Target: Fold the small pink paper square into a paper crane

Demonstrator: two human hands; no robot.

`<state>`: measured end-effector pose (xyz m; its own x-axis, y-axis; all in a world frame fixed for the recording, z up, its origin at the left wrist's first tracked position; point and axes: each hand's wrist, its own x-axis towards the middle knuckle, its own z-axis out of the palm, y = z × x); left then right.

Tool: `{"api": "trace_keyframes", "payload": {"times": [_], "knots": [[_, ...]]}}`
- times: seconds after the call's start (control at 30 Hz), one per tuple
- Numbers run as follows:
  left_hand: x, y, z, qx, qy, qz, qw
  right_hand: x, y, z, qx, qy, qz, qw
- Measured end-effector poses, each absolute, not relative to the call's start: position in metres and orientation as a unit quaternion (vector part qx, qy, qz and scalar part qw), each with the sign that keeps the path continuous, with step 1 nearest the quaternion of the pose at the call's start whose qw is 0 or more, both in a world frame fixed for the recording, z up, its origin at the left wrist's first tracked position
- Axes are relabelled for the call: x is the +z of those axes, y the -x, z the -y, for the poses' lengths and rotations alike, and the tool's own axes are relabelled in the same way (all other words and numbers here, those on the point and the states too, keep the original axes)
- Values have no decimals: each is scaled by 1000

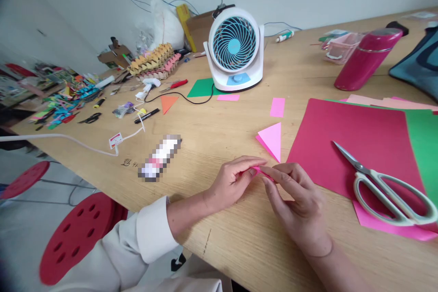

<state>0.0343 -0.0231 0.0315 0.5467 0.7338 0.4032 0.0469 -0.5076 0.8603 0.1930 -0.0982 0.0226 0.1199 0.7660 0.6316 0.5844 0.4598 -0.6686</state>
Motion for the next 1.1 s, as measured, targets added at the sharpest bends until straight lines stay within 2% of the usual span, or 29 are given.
{"api": "trace_keyframes", "payload": {"times": [0.63,0.83,1.1], "knots": [[31,-36,27,393,-763,-270,438,27,-192,97,25,519,670,530],[24,-36,28,373,-675,-327,546,24,-191,98,-25,517,681,519],[22,-38,27,353,-602,-310,646,25,-192,96,-42,498,701,509]]}}
